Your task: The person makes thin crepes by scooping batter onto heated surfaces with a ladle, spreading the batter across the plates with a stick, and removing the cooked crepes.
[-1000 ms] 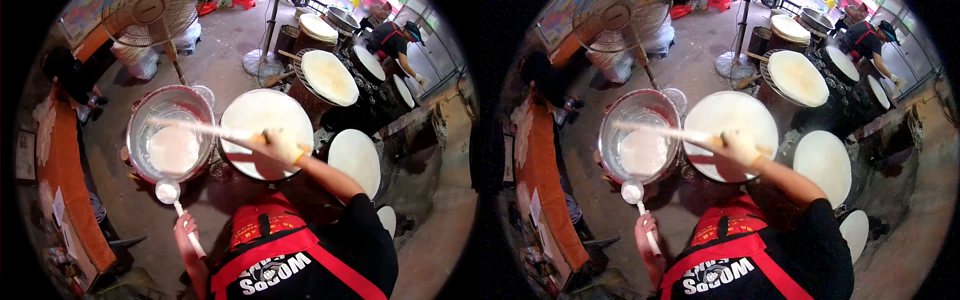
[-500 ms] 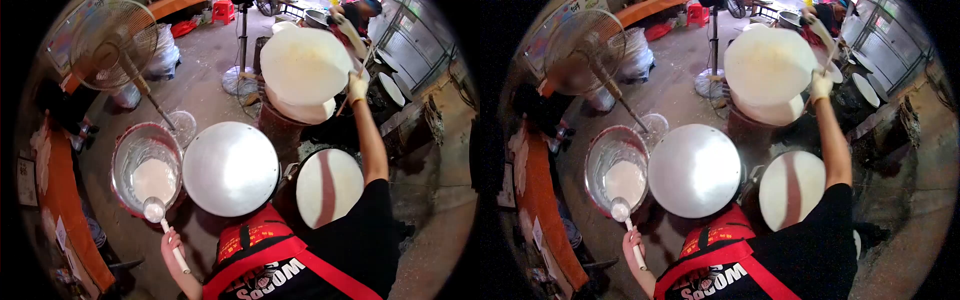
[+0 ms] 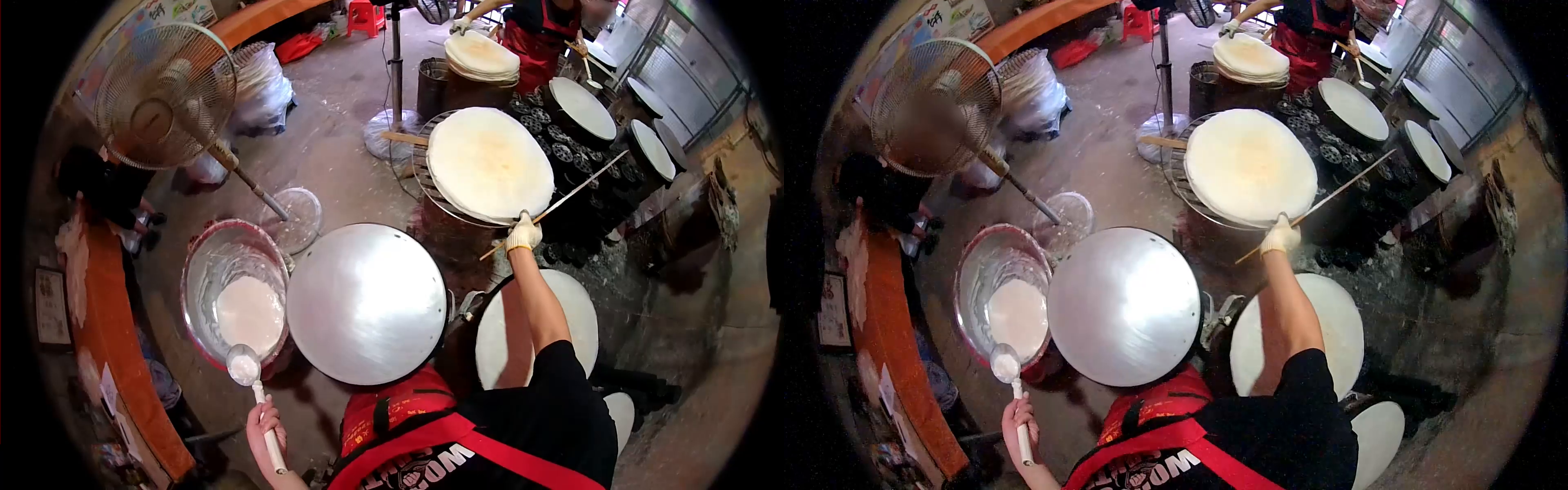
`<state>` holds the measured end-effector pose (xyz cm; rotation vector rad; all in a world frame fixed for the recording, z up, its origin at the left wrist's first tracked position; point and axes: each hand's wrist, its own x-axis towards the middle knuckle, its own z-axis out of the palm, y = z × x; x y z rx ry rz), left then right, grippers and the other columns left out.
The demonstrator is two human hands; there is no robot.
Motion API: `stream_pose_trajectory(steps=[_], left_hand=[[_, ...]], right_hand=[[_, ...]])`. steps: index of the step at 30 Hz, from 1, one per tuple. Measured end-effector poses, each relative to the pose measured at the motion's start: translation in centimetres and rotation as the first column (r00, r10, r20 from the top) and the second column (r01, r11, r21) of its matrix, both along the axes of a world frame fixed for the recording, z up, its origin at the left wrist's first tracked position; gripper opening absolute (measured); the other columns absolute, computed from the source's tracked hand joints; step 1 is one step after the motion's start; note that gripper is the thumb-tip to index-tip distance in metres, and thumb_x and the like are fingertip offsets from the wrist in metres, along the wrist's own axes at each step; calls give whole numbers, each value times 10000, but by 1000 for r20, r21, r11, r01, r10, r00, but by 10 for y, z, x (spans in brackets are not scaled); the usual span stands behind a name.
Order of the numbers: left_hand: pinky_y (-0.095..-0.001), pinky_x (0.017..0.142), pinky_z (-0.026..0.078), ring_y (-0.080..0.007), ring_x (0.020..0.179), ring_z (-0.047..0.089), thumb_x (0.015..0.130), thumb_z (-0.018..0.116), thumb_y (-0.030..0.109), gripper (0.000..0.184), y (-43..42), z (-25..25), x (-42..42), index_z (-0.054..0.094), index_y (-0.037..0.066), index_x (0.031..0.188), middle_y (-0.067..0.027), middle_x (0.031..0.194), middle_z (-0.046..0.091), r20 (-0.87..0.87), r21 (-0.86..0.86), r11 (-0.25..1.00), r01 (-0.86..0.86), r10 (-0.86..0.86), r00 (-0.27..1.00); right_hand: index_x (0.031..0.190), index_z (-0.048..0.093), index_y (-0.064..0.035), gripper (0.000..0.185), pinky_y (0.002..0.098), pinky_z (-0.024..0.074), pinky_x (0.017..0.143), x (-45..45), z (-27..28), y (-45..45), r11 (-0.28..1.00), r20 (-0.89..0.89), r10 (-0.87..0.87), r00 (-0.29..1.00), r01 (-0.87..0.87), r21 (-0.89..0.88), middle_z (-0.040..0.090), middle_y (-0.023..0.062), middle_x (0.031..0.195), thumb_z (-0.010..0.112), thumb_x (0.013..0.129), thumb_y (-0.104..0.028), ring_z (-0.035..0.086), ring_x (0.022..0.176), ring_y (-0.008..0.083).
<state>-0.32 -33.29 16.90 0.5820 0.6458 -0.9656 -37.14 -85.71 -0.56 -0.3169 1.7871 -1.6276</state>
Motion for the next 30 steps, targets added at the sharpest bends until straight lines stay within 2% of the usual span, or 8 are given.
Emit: stream_pose_trajectory(steps=[4, 5, 9, 14, 20, 23, 27, 30], left_hand=[[-186, 384, 354, -81, 546, 378, 920, 396, 65, 280, 14, -19, 27, 377, -135, 1115, -59, 734, 425, -50, -59, 998, 24, -27, 998], [-186, 385, 354, -79, 548, 380, 921, 395, 68, 281, 25, -29, 37, 378, -134, 1116, -59, 732, 426, -63, -80, 996, 23, -28, 998], [-188, 410, 356, -60, 480, 363, 932, 427, 109, 186, 36, -47, 85, 464, -52, 1018, -15, 683, 424, 40, 45, 976, 212, -214, 976], [-183, 452, 318, -39, 521, 390, 891, 489, 222, 182, 41, -104, 196, 479, 56, 815, 28, 683, 453, 369, 436, 873, 218, -394, 842], [-273, 370, 366, -151, 456, 437, 854, 474, 116, 138, 46, -289, 341, 423, 32, 758, -54, 619, 442, 65, 467, 878, 106, -153, 986], [-284, 381, 392, -170, 475, 446, 885, 451, 127, 117, 8, -302, 361, 442, 10, 886, -68, 684, 435, -56, 730, 684, -15, 81, 995], [-265, 335, 294, -136, 409, 314, 810, 332, 4, 140, 2, -334, 381, 354, 69, 932, -53, 664, 362, -89, 460, 884, -87, 143, 986], [-279, 330, 193, -129, 380, 289, 749, 298, 10, 68, 2, -386, 416, 315, 74, 735, -15, 508, 311, -33, 469, 881, 66, -57, 998]], right_hand=[[946, 576, 64, 300, 329, 459, 691, 22, 38, 37, 998, 33, -38, 999, 36, 53, 607, 108, 864, 631, 814, -200, 557, 755, 224], [905, 586, 16, 220, 337, 463, 577, -18, -41, 14, 1000, -53, -13, 998, 12, -19, 591, 86, 782, 616, 817, -183, 534, 685, 199], [851, 517, -77, 149, 238, 304, 394, 46, 55, 90, 886, 41, 453, 890, -445, -134, 413, -38, 586, 471, 896, -212, 365, 430, 80], [1106, 542, -109, 294, 202, 275, 369, 249, 185, 188, 132, 113, 971, 210, -868, 478, 394, -56, 578, 482, 922, -331, 370, 430, 46], [1257, 460, -81, 363, 228, 352, 415, 446, 150, 242, -529, 368, 848, -382, -659, 534, 514, 5, 738, 453, 946, -269, 463, 509, 86], [1180, 548, -39, 329, 247, 450, 598, 546, 125, 227, -607, 323, 736, -595, -370, 703, 608, 26, 902, 460, 948, -256, 566, 743, 101], [1176, 571, -40, 325, 276, 478, 804, 662, 100, 221, -683, 229, 472, -851, -189, 706, 647, 81, 930, 526, 888, -184, 596, 887, 163], [1187, 559, -34, 330, 292, 486, 632, 686, 66, 224, -794, 78, 233, -969, -143, 590, 638, 78, 853, 508, 889, -166, 564, 690, 169]])
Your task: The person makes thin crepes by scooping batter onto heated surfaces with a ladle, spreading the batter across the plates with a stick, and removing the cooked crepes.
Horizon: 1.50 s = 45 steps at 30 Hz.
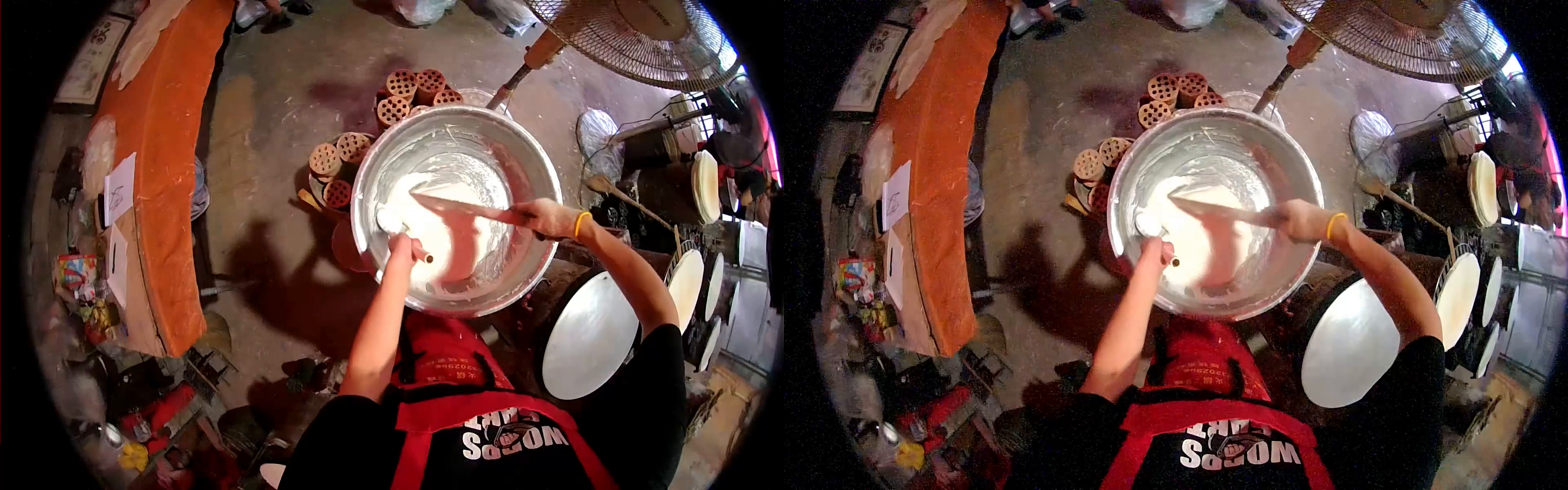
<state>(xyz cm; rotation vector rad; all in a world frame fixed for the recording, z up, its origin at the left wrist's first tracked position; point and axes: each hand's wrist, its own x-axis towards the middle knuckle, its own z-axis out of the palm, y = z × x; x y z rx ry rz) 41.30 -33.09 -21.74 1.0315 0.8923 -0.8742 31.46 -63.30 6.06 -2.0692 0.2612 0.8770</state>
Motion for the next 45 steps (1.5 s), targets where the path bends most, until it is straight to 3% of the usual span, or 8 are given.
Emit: stream_pose_trajectory(steps=[4, 10, 18, 22, 27, 34, 38, 45], left_hand=[[-351, 352, 357, -199, 407, 478, 804, 428, 112, 122, -4, -20, 16, 462, 25, 726, -81, 509, 472, 114, 258, 870, 420, -459, 881], [-215, 422, 390, -104, 532, 439, 926, 403, 101, 436, -1, 276, -64, 263, -22, 1320, -58, 724, 470, 50, 305, 518, 799, -847, 529], [-473, 618, 489, -426, 719, 603, 838, 419, 49, 493, -102, 211, -45, 256, -219, 1218, -301, 767, 593, 275, 819, 0, 574, -878, -392], [-498, 813, 439, -466, 927, 549, 826, 381, 16, 412, -88, 136, 6, 337, -105, 1218, -347, 1003, 535, 242, 909, 142, 392, -946, -218], [-413, 637, 489, -350, 715, 624, 769, 481, 33, 492, -56, 55, 5, 313, -159, 1190, -240, 764, 608, 134, 950, 83, 302, -979, -155], [-233, 459, 431, -147, 617, 543, 780, 480, 39, 640, -85, 93, -30, 215, -30, 1359, -64, 667, 512, 219, 254, 209, 944, -963, 155], [-168, 382, 286, -62, 528, 394, 837, 452, 12, 394, -41, 99, -74, 356, 48, 1218, -3, 684, 407, 171, -345, 545, 764, -764, 622], [-152, 321, 234, -20, 414, 300, 841, 467, 16, 268, 13, 223, -139, 392, 37, 1097, 18, 626, 357, 189, -477, 768, 427, -385, 903]], right_hand=[[1179, 558, -33, 317, 304, 468, 581, -52, -3, 21, 998, -157, -49, 986, 53, 22, 624, 73, 813, 418, 900, -88, 571, 655, 183], [1376, 367, -118, 545, 237, 421, 581, -253, 79, 119, 855, -152, -494, 856, 510, 91, 490, -25, 820, 405, 843, -11, 450, 645, 98], [1317, 397, -10, 402, 290, 367, 957, -294, -3, 197, 367, -112, -920, 375, 926, 87, 550, 198, 1192, 401, 927, -107, 508, 1131, 246], [1334, 396, -45, 404, 272, 388, 844, -263, -22, 186, 379, 0, -924, 382, 916, 131, 544, 135, 1070, 371, 935, -104, 500, 978, 190], [1337, 405, -59, 407, 223, 415, 605, -259, -89, 182, 387, -92, -913, 397, 915, 113, 517, -12, 791, 399, 936, -133, 465, 668, 68], [1304, 407, -70, 384, 365, 468, 557, -233, -51, 169, 539, -196, -813, 548, 836, 99, 587, 111, 726, 417, 925, -132, 569, 579, 255], [1370, 306, -118, 510, 373, 462, 578, -259, -25, 188, 753, 35, -656, 754, 657, -40, 584, 205, 796, 397, 873, -50, 586, 628, 324], [1397, 218, -173, 555, 522, 442, 638, -302, 25, 231, 831, 186, -540, 821, 555, -36, 592, 261, 789, 415, 879, -139, 578, 701, 439]])
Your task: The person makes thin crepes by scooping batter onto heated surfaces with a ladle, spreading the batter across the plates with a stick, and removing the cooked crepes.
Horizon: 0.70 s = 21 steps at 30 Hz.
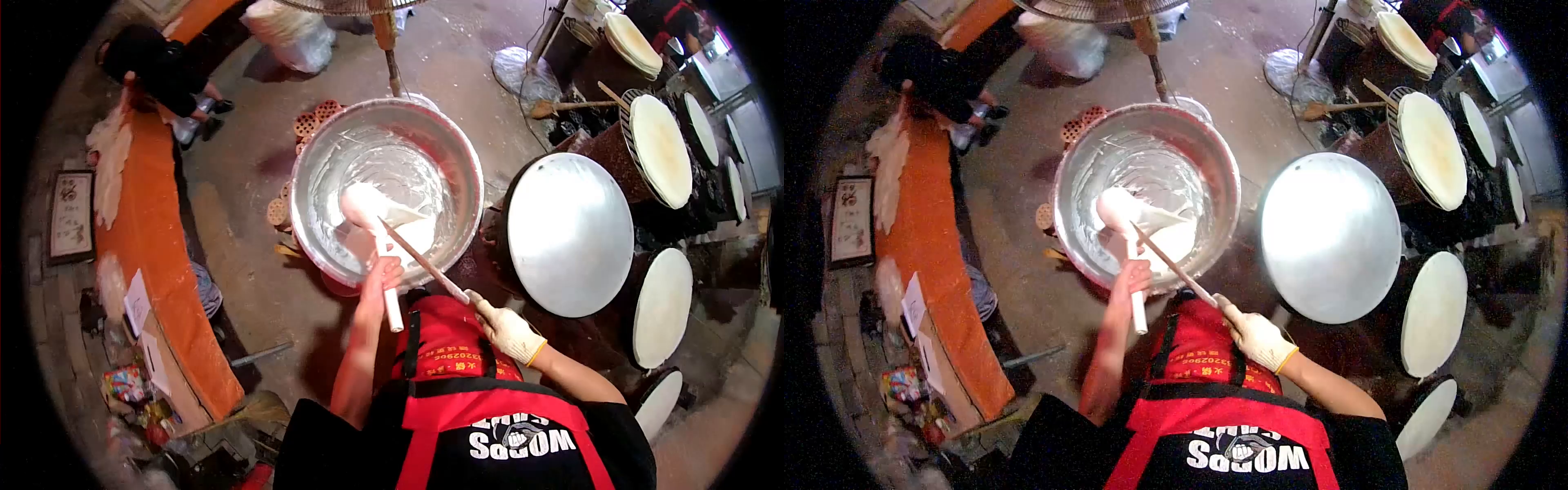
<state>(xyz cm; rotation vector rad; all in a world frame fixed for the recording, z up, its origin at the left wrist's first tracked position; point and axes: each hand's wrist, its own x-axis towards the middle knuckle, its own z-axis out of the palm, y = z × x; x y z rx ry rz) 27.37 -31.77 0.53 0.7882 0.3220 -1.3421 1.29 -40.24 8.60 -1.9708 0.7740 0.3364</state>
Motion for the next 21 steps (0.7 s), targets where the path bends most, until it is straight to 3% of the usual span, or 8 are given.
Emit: stream_pose_trajectory(steps=[3, 7, 11, 13, 17, 18, 19, 21], left_hand=[[-141, 304, 282, -18, 415, 298, 852, 444, -20, 210, 24, 44, -6, 431, 8, 1059, 20, 619, 343, -159, -122, 976, -178, 158, 975], [-135, 309, 293, -24, 440, 314, 870, 428, -17, 237, 45, 141, -9, 421, 6, 1106, 4, 665, 349, -95, -330, 924, -191, 169, 981], [-144, 303, 284, -26, 429, 306, 883, 421, -6, 239, 58, 247, 3, 413, -7, 1122, -4, 673, 352, 169, -392, 916, -86, 163, 972], [-149, 298, 270, -23, 428, 302, 883, 420, -6, 243, 62, 307, 18, 410, -9, 1126, -3, 669, 350, 405, -307, 952, -17, 146, 903], [-143, 299, 240, -11, 426, 300, 905, 448, 35, 204, 67, 384, 73, 409, 1, 1102, 11, 640, 353, 601, -309, 934, 177, 47, 798], [-139, 306, 228, -8, 424, 299, 904, 465, 40, 178, 66, 390, 80, 413, 10, 1072, 18, 625, 358, 686, -212, 964, 163, 27, 728], [-136, 312, 218, -8, 424, 308, 904, 471, 45, 127, 64, 386, 85, 421, 11, 1015, 17, 623, 369, 731, -136, 980, 143, 2, 682], [-140, 316, 235, -13, 427, 327, 902, 461, 41, 55, 57, 349, 105, 412, 16, 910, 17, 614, 379, 676, -24, 981, 192, -125, 726]], right_hand=[[1397, 214, -189, 541, 529, 439, 629, -17, 12, 14, 999, 103, 21, 994, -19, -27, 591, 261, 787, 411, 893, -166, 577, 702, 440], [1396, 211, -195, 518, 526, 437, 635, -23, 26, 25, 995, 313, 50, 948, -22, -93, 592, 259, 798, 405, 916, -212, 576, 721, 435], [1358, 332, -168, 460, 494, 445, 630, -10, 37, 25, 993, 523, 19, 852, 46, -110, 586, 255, 800, 443, 913, -211, 582, 734, 423], [1374, 330, -156, 475, 403, 465, 595, 6, 71, 19, 992, 606, -14, 795, 89, -94, 576, 214, 724, 449, 915, -155, 594, 654, 360], [1399, 299, -137, 473, 274, 438, 566, 50, 128, 15, 988, 775, -152, 614, 121, 99, 522, 41, 641, 423, 943, -153, 517, 564, 125], [1397, 306, -135, 465, 254, 424, 546, 66, 127, 20, 963, 782, -261, 566, 100, 249, 518, 22, 643, 412, 945, -152, 502, 559, 100], [1394, 313, -134, 457, 233, 410, 527, 83, 126, 27, 916, 768, -372, 522, 69, 396, 515, 2, 644, 401, 946, -151, 487, 553, 74], [1390, 311, -110, 469, 220, 360, 399, 108, 121, 45, 748, 551, -557, 621, 88, 658, 509, -3, 623, 399, 931, -154, 430, 447, 82]])
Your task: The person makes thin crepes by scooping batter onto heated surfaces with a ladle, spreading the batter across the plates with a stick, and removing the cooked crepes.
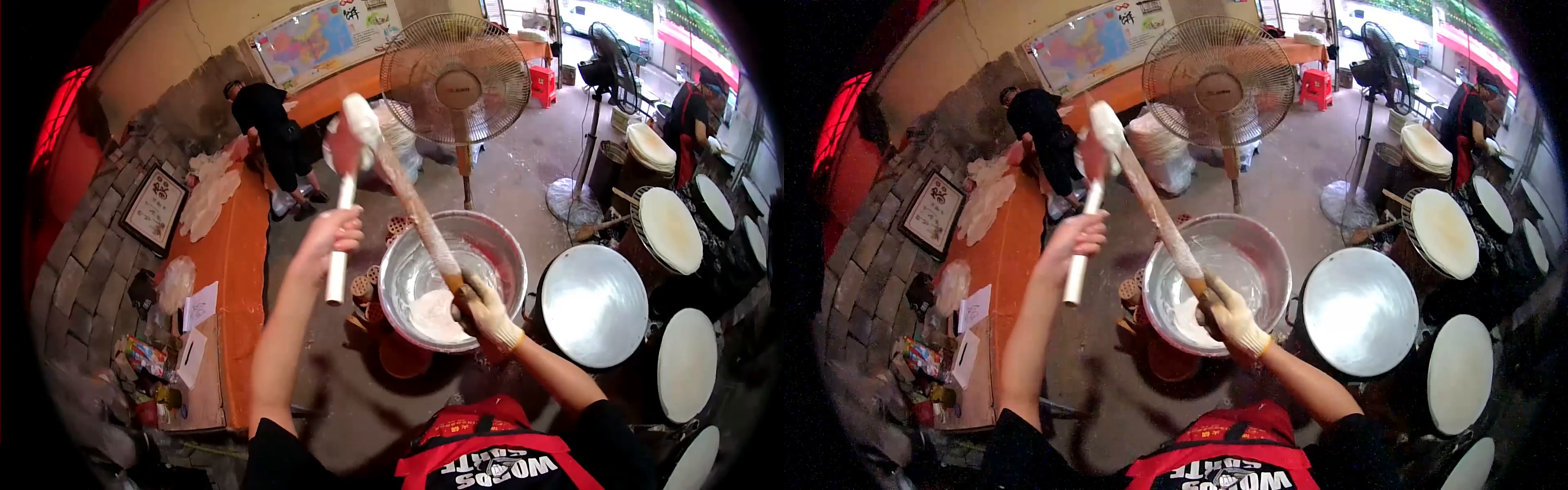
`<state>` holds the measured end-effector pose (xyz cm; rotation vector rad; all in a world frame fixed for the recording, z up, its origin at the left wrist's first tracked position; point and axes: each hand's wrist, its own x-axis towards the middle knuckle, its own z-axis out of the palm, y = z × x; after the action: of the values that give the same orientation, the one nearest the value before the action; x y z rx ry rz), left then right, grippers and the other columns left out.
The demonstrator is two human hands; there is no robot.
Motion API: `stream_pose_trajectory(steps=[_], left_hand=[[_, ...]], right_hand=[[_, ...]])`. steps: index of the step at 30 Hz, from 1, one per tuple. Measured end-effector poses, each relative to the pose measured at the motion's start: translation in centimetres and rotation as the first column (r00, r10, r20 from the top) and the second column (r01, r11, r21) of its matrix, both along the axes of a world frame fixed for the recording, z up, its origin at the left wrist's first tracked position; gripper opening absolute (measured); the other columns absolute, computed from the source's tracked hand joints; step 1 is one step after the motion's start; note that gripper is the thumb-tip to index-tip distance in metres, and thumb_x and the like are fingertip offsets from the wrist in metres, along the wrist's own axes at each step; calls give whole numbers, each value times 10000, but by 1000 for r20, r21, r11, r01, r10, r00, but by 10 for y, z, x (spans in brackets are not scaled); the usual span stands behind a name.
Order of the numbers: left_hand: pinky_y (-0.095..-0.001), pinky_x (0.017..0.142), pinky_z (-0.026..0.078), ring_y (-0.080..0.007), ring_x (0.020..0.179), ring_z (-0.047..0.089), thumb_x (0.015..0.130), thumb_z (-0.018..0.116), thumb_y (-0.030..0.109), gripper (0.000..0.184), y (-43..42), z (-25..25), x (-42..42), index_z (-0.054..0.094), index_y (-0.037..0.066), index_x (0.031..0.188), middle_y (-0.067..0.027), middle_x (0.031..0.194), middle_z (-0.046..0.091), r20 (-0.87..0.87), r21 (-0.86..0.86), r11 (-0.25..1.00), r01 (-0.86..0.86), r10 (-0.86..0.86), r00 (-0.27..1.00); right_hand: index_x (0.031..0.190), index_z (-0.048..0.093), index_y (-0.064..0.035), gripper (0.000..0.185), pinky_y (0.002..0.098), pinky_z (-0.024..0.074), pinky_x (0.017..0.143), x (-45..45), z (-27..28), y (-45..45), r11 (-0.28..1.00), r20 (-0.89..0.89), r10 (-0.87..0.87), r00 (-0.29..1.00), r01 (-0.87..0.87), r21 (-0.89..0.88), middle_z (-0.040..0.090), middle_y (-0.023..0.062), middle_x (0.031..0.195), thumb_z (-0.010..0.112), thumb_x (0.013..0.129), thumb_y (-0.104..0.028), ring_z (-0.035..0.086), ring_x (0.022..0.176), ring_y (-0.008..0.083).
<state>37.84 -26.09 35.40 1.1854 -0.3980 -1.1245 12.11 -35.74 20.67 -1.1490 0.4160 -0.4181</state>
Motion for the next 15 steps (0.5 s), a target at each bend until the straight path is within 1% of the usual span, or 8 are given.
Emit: stream_pose_trajectory(steps=[2, 4, 6, 8, 9, 11, 13, 15], left_hand=[[-140, 302, 267, -9, 424, 336, 910, 434, 46, 100, -1, -50, 9, 396, -34, 958, 16, 631, 376, -308, 33, 999, 30, -18, 951], [-144, 313, 311, -28, 432, 366, 910, 394, 27, 62, 1, -100, 28, 372, -9, 865, 2, 635, 393, -804, -30, 998, 55, -57, 592], [-156, 326, 376, -33, 409, 367, 900, 368, 19, 109, 6, -151, 47, 360, 9, 791, -1, 627, 419, -870, -11, 995, 94, -56, 490], [-146, 315, 335, -27, 401, 355, 900, 397, 39, 93, 12, -174, 53, 387, 11, 812, 18, 619, 417, -849, -10, 997, 78, -50, 526], [-138, 318, 313, -22, 407, 353, 897, 415, 47, 67, 13, -176, 47, 403, 23, 836, 27, 620, 415, -594, 67, 986, 154, -84, 800], [-128, 328, 253, -13, 426, 340, 887, 456, 64, 32, 10, -178, 16, 429, 62, 903, 45, 628, 398, 54, 137, 985, 109, -117, 992], [-184, 317, 242, -55, 396, 327, 855, 477, 43, 148, -7, -175, -16, 357, 116, 902, 16, 594, 359, 103, 264, 960, 96, -127, 987], [-177, 319, 241, -51, 406, 334, 852, 472, 36, 123, -29, -177, -34, 366, 97, 862, 14, 592, 360, 35, 330, 923, 199, -222, 974]], right_hand=[[1393, 295, -102, 488, 233, 329, 349, 24, -70, 3, 994, -88, 90, 992, -94, -47, 499, 4, 601, 433, 931, -178, 406, 403, 94], [1389, 291, -77, 502, 246, 313, 328, 17, -142, 18, 985, -4, 148, 989, -147, 93, 486, 21, 579, 452, 941, -237, 401, 383, 102], [1367, 310, -29, 504, 252, 303, 325, -23, -142, 32, 984, -243, 175, 954, -159, 82, 475, 41, 571, 429, 957, -298, 383, 376, 108], [1323, 371, -22, 423, 233, 308, 361, -75, -148, 41, 988, -378, 143, 915, -108, 111, 491, 37, 603, 406, 958, -233, 386, 396, 100], [1308, 397, -22, 404, 232, 307, 373, -103, -150, 41, 982, -391, 159, 907, -106, 156, 495, 36, 616, 402, 955, -218, 387, 410, 96], [1294, 433, -23, 404, 275, 415, 443, -146, -126, 44, 985, -543, 37, 839, 63, 163, 564, 60, 694, 459, 923, -182, 511, 499, 138], [1324, 406, -56, 458, 371, 484, 670, -168, -138, 45, 888, -526, -355, 773, 103, -449, 641, 147, 898, 499, 885, -145, 622, 735, 282], [1351, 368, -94, 507, 397, 480, 754, -172, -99, 49, 700, -471, -589, 657, 124, -703, 621, 202, 991, 503, 862, -111, 616, 857, 349]])
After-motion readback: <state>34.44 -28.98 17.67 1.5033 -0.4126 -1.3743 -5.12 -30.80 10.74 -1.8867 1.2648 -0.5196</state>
